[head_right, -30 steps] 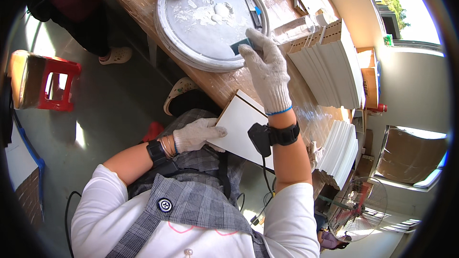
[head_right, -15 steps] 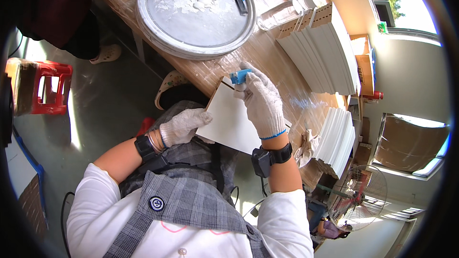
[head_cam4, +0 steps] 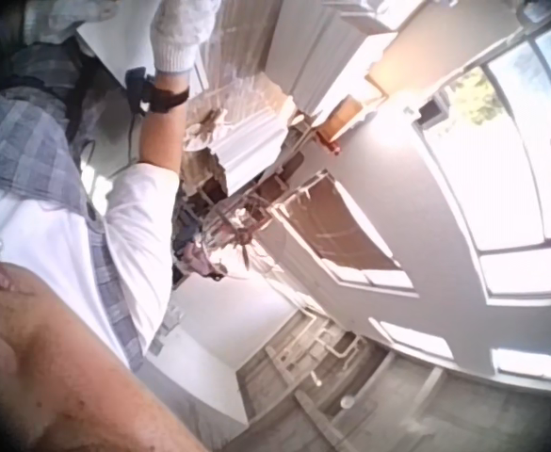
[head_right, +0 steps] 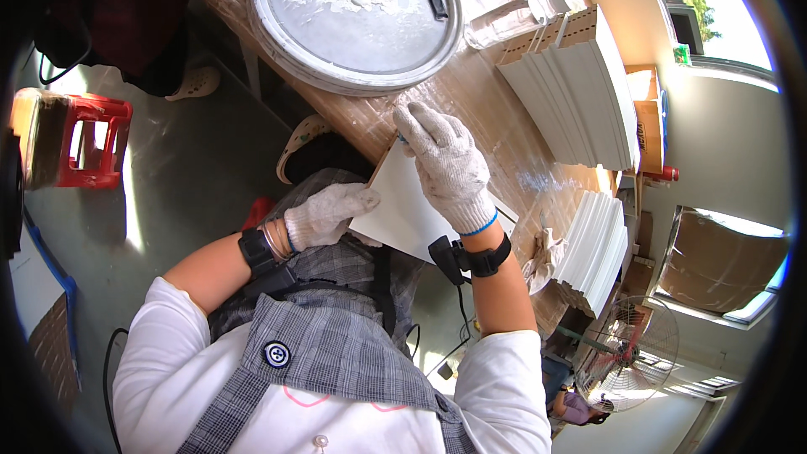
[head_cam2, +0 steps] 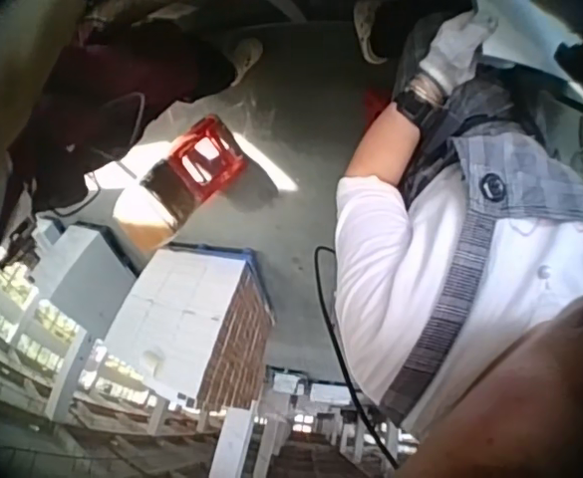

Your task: Cleaning and buffing white furniture panels with a cloth and a blue applicator sponge.

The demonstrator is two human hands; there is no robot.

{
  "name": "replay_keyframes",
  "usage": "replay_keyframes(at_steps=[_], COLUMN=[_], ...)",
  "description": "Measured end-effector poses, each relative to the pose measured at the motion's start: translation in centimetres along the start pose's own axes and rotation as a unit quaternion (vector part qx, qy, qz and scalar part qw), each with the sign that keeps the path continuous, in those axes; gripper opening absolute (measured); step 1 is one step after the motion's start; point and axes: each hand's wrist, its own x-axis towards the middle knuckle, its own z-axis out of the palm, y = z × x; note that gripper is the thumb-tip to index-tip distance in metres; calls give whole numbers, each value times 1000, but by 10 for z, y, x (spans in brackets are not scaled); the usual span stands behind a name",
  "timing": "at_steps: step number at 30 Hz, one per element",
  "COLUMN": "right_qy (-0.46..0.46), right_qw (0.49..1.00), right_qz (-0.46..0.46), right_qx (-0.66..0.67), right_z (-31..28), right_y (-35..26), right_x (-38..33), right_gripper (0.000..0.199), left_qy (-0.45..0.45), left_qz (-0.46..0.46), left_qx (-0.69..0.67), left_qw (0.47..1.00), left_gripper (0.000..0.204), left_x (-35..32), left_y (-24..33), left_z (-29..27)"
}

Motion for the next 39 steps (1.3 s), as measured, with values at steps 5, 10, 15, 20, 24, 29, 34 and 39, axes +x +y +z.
replay_keyframes(at_steps=[5,10,15,20,24,29,34,39], right_qy=[-2,0,-2,26,8,21,116,196], right_qw=[1000,999,1000,999,1000,999,992,783], right_qz=[-2,-1,-1,-2,8,4,38,301], right_qx=[-30,-34,-27,-22,-26,-24,3,508], right_z=[-2,0,2,-2,1,4,1,-5], right_y=[-2,-4,-2,-3,-2,-5,3,-20], right_x=[0,-2,-3,-4,-4,-6,-14,-37], right_gripper=[52,52,52,50,50,49,51,41], left_qy=[10,7,15,-10,19,11,15,-18], left_qz=[-9,-9,-9,-11,-12,-16,109,70], left_qx=[-66,-61,-66,-50,-60,-62,119,57], left_qw=[998,998,998,999,998,998,987,996], left_gripper=[38,37,37,44,36,35,41,37], left_x=[0,0,0,0,1,-1,-8,3], left_y=[-1,-3,-4,-4,1,-1,-5,-10], left_z=[1,0,1,-1,3,1,4,-6])
